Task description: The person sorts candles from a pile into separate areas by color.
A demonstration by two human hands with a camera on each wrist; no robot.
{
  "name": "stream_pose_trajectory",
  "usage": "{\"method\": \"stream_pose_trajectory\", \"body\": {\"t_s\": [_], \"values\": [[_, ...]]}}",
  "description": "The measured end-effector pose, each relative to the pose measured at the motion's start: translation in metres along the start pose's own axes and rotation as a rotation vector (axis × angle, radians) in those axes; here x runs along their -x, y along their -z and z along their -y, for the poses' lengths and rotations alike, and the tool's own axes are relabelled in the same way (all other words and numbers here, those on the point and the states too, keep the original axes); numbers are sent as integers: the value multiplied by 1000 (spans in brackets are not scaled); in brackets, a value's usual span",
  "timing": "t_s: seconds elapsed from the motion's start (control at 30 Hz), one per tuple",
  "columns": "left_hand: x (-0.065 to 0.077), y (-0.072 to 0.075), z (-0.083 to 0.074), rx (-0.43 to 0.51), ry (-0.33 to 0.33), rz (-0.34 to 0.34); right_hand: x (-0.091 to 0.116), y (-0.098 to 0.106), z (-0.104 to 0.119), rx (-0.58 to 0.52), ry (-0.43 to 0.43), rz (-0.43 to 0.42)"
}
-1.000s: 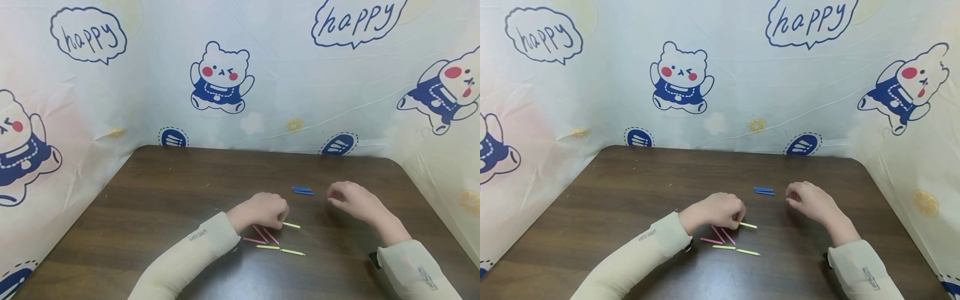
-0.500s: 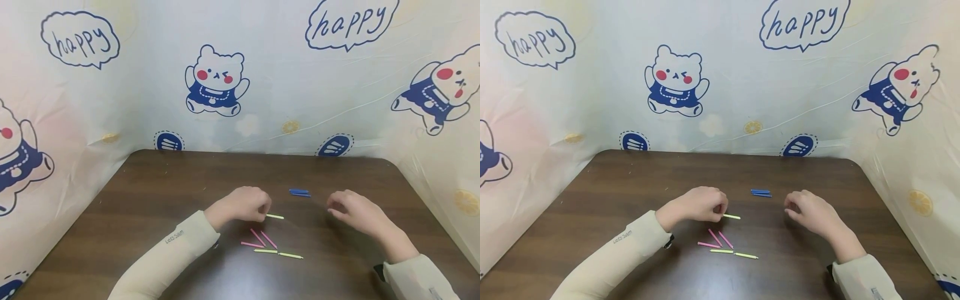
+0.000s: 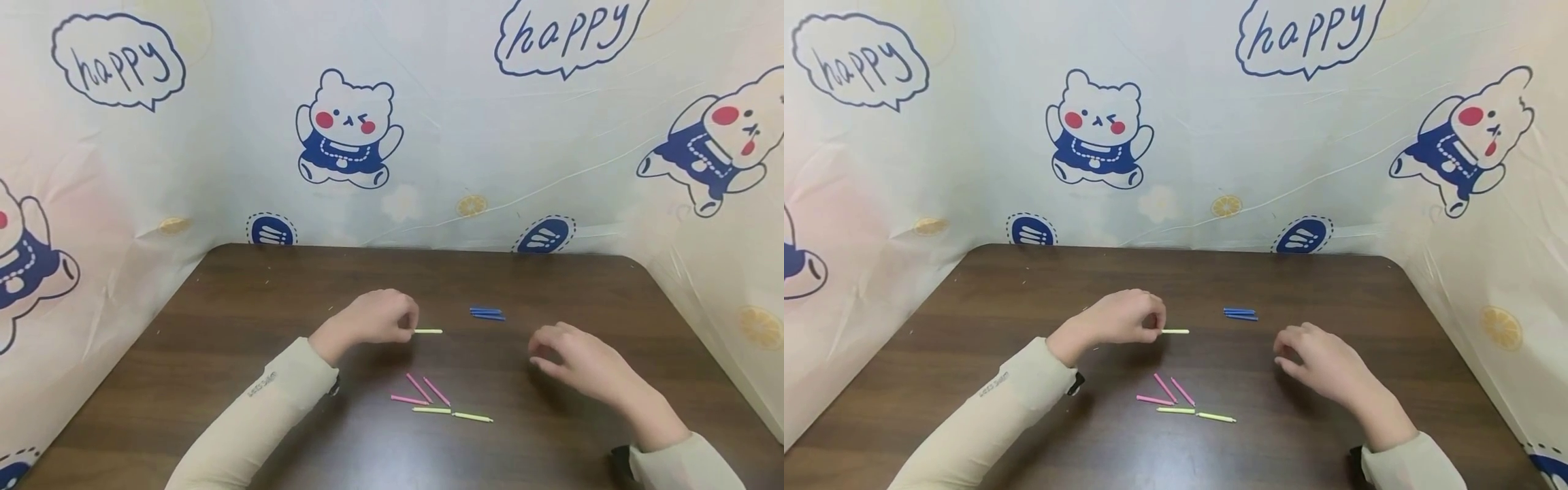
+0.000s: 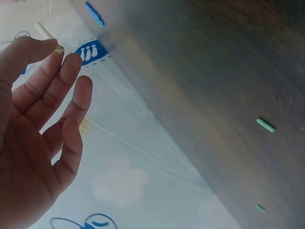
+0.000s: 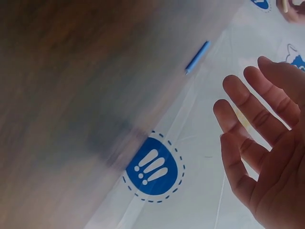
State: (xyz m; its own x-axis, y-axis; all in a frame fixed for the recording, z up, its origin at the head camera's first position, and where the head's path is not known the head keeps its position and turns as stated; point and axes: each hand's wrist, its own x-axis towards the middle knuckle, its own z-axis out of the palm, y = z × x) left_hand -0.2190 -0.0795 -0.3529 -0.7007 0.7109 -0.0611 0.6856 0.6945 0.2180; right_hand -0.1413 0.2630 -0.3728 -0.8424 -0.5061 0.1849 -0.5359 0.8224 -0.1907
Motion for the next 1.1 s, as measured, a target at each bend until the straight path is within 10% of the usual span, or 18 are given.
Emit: {"method": "stream_pose_trajectory", "body": {"t_s": [1.1], "values": [[-24, -6, 37, 112, 92, 20, 2, -18, 53, -84, 256, 70]]}}
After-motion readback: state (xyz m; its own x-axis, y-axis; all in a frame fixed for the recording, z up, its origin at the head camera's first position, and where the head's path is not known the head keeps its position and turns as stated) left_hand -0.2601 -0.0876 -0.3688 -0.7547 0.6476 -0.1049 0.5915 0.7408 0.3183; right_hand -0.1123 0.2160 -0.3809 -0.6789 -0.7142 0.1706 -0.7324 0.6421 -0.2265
